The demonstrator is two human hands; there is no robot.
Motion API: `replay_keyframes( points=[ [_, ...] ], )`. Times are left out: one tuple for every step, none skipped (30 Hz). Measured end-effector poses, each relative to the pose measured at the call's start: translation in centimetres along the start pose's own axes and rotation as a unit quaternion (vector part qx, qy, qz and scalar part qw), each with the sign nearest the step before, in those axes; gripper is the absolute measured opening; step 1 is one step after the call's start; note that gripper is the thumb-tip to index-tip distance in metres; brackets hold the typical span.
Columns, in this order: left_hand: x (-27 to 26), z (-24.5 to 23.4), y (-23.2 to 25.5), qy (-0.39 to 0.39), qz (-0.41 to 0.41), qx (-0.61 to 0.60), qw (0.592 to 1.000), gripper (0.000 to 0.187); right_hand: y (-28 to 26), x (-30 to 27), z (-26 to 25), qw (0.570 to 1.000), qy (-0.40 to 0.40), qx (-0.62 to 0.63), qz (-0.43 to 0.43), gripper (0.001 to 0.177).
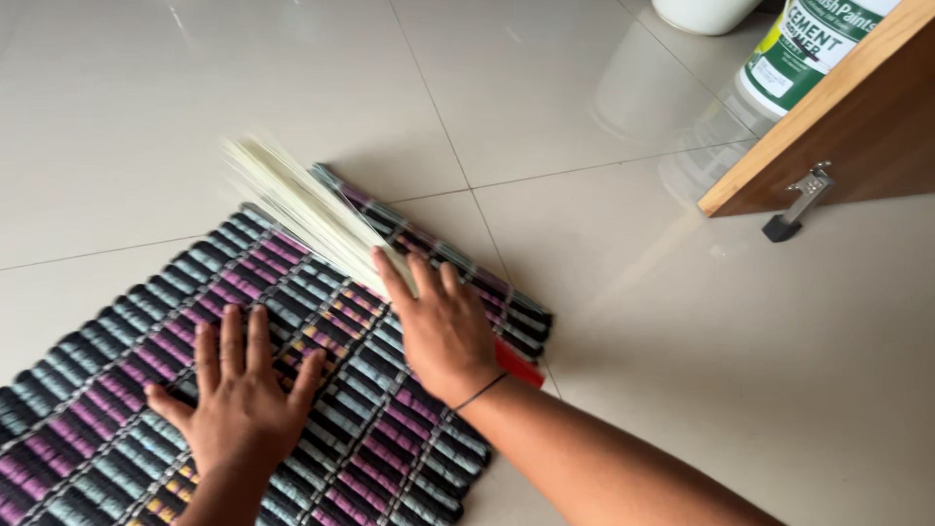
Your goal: The person picks up and shakes floor mats by hand, then sweeps one mat using a small broom before shaking and folding it.
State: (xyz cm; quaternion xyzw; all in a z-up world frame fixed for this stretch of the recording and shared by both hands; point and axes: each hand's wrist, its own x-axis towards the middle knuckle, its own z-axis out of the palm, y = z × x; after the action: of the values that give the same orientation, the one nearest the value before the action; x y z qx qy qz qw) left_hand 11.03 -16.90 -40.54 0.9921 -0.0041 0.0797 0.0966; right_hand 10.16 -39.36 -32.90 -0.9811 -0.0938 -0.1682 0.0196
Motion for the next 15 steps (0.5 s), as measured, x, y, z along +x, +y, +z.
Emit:
replay_keyframes(
  points=[
    [0.2, 0.3, -0.2, -0.001, -0.007, -0.008, 1.0, 0.094, -0.5, -0.6, -0.2, 0.999, -0.028, 0.042, -0.006, 0.078],
    [0.4, 0.6, -0.5, 0.002, -0.005, 0.004, 1.0, 0.092, -1.4, -1.4, -0.3, 0.995, -0.055, 0.084, -0.012, 0.075],
    [0.7, 0.9, -0.8, 0.004, -0.003, 0.016, 1.0, 0.09, -2.1, -2.5, -0.5, 0.988, -0.083, 0.126, -0.017, 0.071],
    [0.9, 1.2, -1.2, 0.007, -0.002, 0.031, 1.0, 0.088, -2.8, -3.9, -0.7, 0.989, -0.07, 0.121, -0.054, 0.072],
    [1.1, 1.4, -1.4, -0.034, -0.012, 0.072, 0.997, 0.087, -3.6, -5.4, -0.9, 0.987, -0.058, 0.117, -0.09, 0.073],
    [1.3, 1.5, -1.7, -0.074, -0.024, 0.115, 0.99, 0.086, -4.0, -6.1, -0.9, 0.984, -0.046, 0.114, -0.129, 0.074],
    [1.4, 1.6, -1.9, -0.115, -0.035, 0.158, 0.98, 0.085, -3.9, -6.0, -0.6, 0.987, -0.034, 0.082, -0.132, 0.073],
    [1.5, 1.6, -1.9, -0.076, -0.029, 0.118, 0.99, 0.087, -3.4, -5.4, -0.1, 0.989, -0.021, 0.048, -0.135, 0.072],
    [1.4, 1.6, -1.9, -0.036, -0.023, 0.078, 0.996, 0.09, -2.8, -4.7, 0.3, 0.99, -0.007, 0.014, -0.138, 0.071],
    [1.4, 1.5, -1.6, 0.005, -0.014, 0.036, 0.999, 0.092, -1.8, -4.0, 0.7, 0.993, -0.008, -0.015, -0.12, 0.07],
    [1.5, 1.4, -1.5, 0.005, -0.017, 0.024, 1.0, 0.093, -0.6, -3.3, 1.0, 0.994, -0.008, -0.044, -0.101, 0.07],
    [1.7, 1.3, -1.4, 0.004, -0.019, 0.013, 1.0, 0.094, 0.4, -2.6, 1.2, 0.994, -0.008, -0.073, -0.082, 0.07],
    [1.9, 1.2, -1.4, 0.003, -0.021, 0.002, 1.0, 0.094, 1.3, -2.2, 1.1, 0.997, -0.022, -0.064, -0.049, 0.069],
    [1.8, 1.1, -1.4, 0.006, -0.021, -0.001, 1.0, 0.094, 2.4, -2.0, 0.8, 0.998, -0.038, -0.056, -0.015, 0.067],
    [1.8, 1.1, -1.5, 0.009, -0.022, -0.004, 1.0, 0.093, 3.1, -1.8, 0.4, 0.997, -0.054, -0.049, 0.019, 0.066]
  ],
)
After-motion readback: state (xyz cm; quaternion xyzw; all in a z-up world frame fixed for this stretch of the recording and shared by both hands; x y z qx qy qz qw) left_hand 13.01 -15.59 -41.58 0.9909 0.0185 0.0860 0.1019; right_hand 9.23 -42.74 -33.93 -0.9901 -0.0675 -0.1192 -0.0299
